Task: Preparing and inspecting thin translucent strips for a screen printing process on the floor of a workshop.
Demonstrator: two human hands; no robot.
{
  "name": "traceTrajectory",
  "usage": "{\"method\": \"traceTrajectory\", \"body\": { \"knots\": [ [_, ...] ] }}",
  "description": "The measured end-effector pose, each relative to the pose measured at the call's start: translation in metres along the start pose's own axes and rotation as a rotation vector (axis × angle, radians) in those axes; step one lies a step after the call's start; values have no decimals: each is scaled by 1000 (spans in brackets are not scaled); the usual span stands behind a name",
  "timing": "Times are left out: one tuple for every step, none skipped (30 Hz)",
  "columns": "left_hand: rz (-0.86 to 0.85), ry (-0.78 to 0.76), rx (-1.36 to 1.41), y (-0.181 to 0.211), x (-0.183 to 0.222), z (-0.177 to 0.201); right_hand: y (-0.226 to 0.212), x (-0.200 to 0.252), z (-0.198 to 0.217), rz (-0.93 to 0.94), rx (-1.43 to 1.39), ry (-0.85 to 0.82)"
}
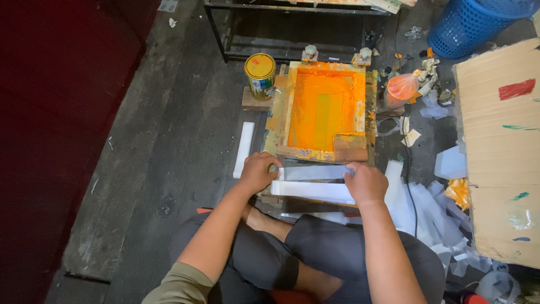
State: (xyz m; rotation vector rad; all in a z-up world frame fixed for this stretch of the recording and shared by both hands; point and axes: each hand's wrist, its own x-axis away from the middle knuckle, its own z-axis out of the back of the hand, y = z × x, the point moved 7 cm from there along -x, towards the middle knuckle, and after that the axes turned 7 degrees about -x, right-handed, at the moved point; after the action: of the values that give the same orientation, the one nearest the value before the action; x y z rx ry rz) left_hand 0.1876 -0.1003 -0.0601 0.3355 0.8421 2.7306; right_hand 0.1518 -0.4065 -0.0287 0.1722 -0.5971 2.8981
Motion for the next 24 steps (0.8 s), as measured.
{"method": "traceTrajectory", "body": {
  "knots": [
    [-1, 0, -1, 4, 2, 4, 0, 0, 1, -1, -1, 1],
    [6, -2, 44, 7, 3, 7, -1, 0, 1, -3, 0, -3],
    [14, -4, 89, 11, 5, 10, -1, 0, 1, -6, 0, -7],
    [12, -4, 88, 14, 6, 12, 0, 0, 1, -7, -1, -5],
    [31, -10, 173, 15, 7, 14, 0, -1, 1, -13, -23, -2],
    [50, -16, 257, 17, 8, 16, 0, -1, 1, -18, -45, 1],
    [47, -15, 254, 18, 9, 13, 1, -2, 2, -18, -47, 4],
    [39, 1, 336, 18, 10, 10, 2, -3, 2, -21, -32, -9],
    [31, 18, 418, 19, 12, 8, 3, -4, 2, -22, -16, -22],
    [29, 20, 415, 24, 15, 8, -2, -1, 7, -21, -19, -20],
    [-9, 76, 501, 31, 18, 12, -6, 2, 12, -23, -39, -34],
    [-47, 132, 586, 38, 22, 17, -10, 5, 17, -24, -59, -48],
    [-49, 133, 583, 42, 24, 18, -14, 8, 22, -23, -62, -45],
    [-52, 157, 671, 46, 27, 21, -17, 11, 27, -34, -94, -46],
    [-55, 181, 758, 49, 30, 24, -20, 14, 32, -45, -126, -47],
    [-57, 183, 756, 54, 33, 26, -18, 12, 34, -43, -128, -45],
    [-5, 199, 844, 54, 36, 28, -15, 12, 34, -59, -213, -78],
    [47, 215, 931, 54, 39, 30, -12, 11, 33, -76, -299, -112],
    [45, 217, 928, 56, 41, 31, -13, 12, 39, -74, -302, -110],
    [102, 244, 1006, 53, 43, 30, -16, 15, 41, -62, -475, -149],
    [160, 272, 1084, 50, 46, 29, -19, 17, 44, -49, -648, -188],
    [158, 275, 1081, 45, 47, 22, -18, 15, 42, -47, -651, -187],
    [187, 296, 1146, 38, 47, 14, -18, 14, 41, -19, -777, -189],
    [217, 317, 1210, 30, 48, 6, -18, 13, 41, 9, -903, -189]
  ]
}}
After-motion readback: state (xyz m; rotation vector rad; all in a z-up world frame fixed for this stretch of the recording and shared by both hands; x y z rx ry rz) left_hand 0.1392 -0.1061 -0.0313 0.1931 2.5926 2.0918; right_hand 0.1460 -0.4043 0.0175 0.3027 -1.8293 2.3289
